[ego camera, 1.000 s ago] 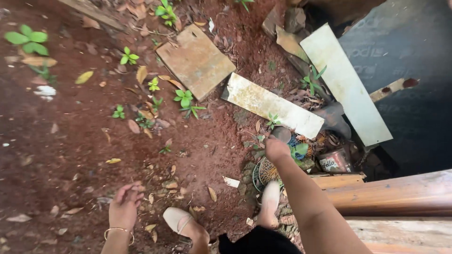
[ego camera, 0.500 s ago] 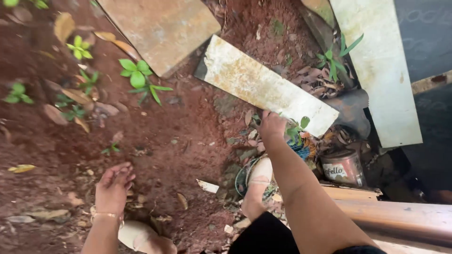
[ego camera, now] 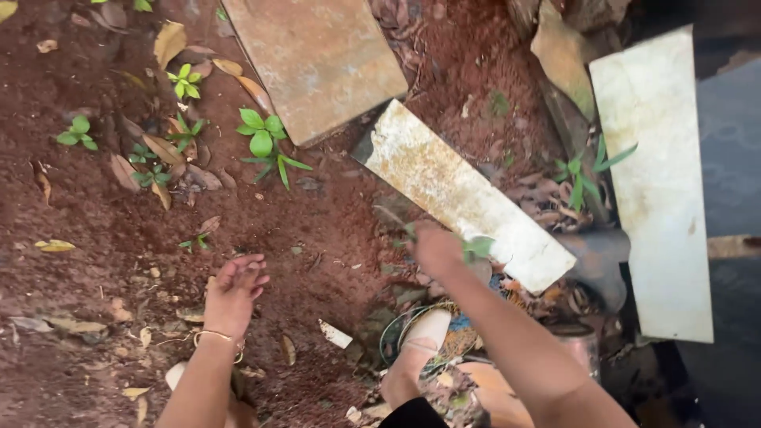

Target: Picking up small pieces of debris and rocks from the ground and then weeding small plants.

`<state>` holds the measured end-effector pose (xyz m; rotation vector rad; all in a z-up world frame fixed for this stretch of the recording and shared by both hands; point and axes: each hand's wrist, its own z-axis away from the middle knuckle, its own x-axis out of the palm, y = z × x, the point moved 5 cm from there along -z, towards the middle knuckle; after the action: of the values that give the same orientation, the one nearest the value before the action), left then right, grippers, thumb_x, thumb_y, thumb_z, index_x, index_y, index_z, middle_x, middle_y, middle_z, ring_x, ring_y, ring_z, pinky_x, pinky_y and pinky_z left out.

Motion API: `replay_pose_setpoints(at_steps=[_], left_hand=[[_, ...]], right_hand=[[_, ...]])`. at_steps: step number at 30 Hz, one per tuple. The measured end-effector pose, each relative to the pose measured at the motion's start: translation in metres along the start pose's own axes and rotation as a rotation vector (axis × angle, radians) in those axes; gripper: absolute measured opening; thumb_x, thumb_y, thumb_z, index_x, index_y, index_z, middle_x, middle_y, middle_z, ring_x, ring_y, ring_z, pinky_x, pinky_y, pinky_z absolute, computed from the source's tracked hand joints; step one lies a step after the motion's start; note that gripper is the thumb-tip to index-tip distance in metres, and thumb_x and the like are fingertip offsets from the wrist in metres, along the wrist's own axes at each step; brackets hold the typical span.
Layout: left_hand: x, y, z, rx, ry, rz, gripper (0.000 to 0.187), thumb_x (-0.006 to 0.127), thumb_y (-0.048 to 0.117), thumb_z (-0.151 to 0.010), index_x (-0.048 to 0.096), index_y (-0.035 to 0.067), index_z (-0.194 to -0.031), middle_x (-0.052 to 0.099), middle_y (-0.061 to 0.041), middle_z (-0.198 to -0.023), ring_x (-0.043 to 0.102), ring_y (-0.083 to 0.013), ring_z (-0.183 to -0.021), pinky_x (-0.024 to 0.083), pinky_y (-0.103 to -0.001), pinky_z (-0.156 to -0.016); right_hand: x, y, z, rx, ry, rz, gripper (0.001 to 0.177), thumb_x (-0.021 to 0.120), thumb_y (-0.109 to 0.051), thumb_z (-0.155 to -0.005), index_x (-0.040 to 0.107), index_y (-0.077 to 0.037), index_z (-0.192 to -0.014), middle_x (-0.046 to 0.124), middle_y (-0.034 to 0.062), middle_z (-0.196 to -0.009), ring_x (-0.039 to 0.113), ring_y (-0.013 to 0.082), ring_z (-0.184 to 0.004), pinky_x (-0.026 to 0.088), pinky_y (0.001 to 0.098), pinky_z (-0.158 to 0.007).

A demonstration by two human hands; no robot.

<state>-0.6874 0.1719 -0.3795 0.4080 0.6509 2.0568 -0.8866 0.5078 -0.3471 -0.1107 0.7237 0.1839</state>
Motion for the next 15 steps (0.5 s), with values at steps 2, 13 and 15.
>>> replay_pose_setpoints(at_steps=[2, 13, 15], left_hand=[[-0.004, 0.008, 0.007, 0.000, 0.025, 0.012, 0.020, 0.057, 0.017, -0.103, 0.068, 0.010, -0.120, 0.072, 0.000, -0.112, 0.067, -0.0098, -0.093, 0.050, -0.024, -0.078], [-0.084, 0.015, 0.051, 0.065, 0.277, 0.322, 0.022, 0.057, 0.015, -0.103, 0.068, 0.006, -0.120, 0.072, -0.002, -0.113, 0.067, -0.0098, -0.093, 0.052, -0.024, -0.080], [-0.101, 0.012, 0.055, 0.079, 0.311, 0.360, 0.023, 0.057, 0.015, -0.102, 0.068, 0.006, -0.120, 0.072, -0.002, -0.114, 0.068, -0.0095, -0.094, 0.053, -0.024, -0.081]], right_hand=[[-0.012, -0.047, -0.005, -0.072, -0.001, 0.009, 0.037, 0.061, -0.038, -0.096, 0.062, -0.011, -0.122, 0.062, 0.0128, -0.133, 0.070, 0.0322, -0.104, 0.057, 0.0505, -0.082], [0.027, -0.305, -0.166, -0.538, 0.372, 0.536, 0.059, 0.045, -0.011, -0.102, 0.039, 0.004, -0.159, 0.067, 0.0173, -0.122, 0.073, 0.0288, -0.095, 0.058, 0.0459, -0.076], [0.028, -0.308, -0.210, -0.459, 0.391, 0.555, 0.054, 0.045, -0.011, -0.102, 0.040, 0.001, -0.155, 0.062, 0.0167, -0.132, 0.073, 0.0293, -0.098, 0.057, 0.0457, -0.077]])
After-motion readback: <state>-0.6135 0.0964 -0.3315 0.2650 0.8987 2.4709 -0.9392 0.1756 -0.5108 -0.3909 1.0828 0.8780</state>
